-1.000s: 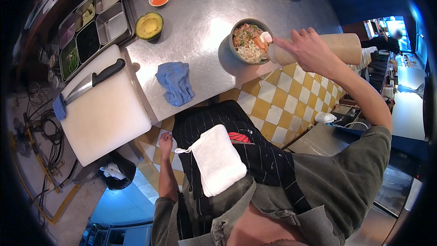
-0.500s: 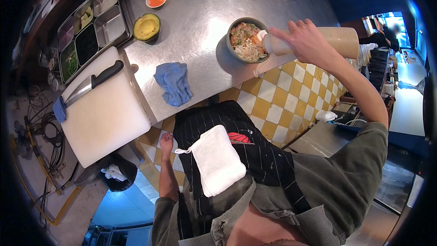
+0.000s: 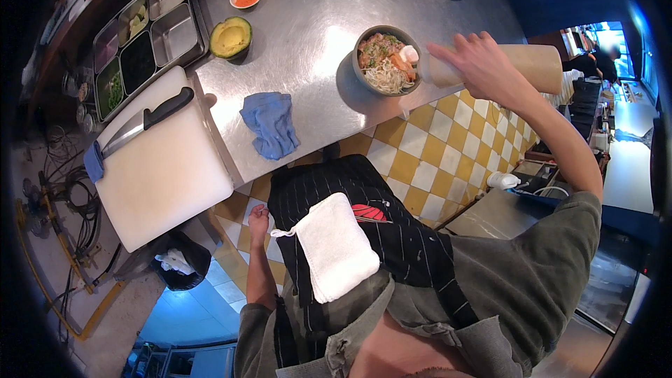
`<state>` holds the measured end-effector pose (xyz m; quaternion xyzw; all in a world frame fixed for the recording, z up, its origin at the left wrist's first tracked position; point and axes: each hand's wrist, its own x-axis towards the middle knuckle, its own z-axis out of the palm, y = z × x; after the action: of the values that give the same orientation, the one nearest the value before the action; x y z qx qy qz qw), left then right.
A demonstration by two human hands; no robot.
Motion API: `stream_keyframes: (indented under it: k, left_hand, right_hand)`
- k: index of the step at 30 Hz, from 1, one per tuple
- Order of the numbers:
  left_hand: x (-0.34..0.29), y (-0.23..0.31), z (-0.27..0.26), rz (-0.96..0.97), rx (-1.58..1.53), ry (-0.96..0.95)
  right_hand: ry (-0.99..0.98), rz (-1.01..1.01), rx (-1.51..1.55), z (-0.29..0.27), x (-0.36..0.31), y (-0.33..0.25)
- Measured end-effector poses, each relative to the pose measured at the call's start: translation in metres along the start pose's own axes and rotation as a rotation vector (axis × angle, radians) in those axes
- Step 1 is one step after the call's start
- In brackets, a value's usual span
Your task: The person assembles a bowl by adding shredded vegetables, cooked meat, and kimchi, then cracks an egg into the center. They sprinkle chopped green onions and seasonings, and drizzle sauce over the top.
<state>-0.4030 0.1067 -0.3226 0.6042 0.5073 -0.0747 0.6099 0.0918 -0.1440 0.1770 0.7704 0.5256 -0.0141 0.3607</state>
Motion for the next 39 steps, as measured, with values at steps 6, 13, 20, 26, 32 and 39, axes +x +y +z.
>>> stream_keyframes:
  k: [6,13,20,26,32,39]
  left_hand:
    - [0.002,0.001,0.003,0.028,0.063,0.032]
    - [0.000,0.024,-0.003,0.073,0.139,0.029]
    - [-0.008,0.011,-0.004,0.045,0.167,0.063]
    - [0.006,-0.023,-0.006,0.039,0.087,-0.003]
    - [0.012,0.006,-0.011,0.181,0.234,-0.033]
    - [0.007,0.047,-0.013,0.046,0.341,0.010]
  right_hand:
    - [0.082,-0.078,0.016,-0.004,0.001,-0.013]
    - [0.118,-0.116,-0.046,-0.014,0.024,-0.023]
    - [0.073,-0.108,0.002,-0.011,0.021,-0.025]
    - [-0.048,-0.039,0.057,-0.013,0.015,-0.021]
    - [0.034,-0.045,0.120,-0.010,0.014,-0.026]
    - [-0.090,0.014,0.117,-0.014,0.003,-0.022]
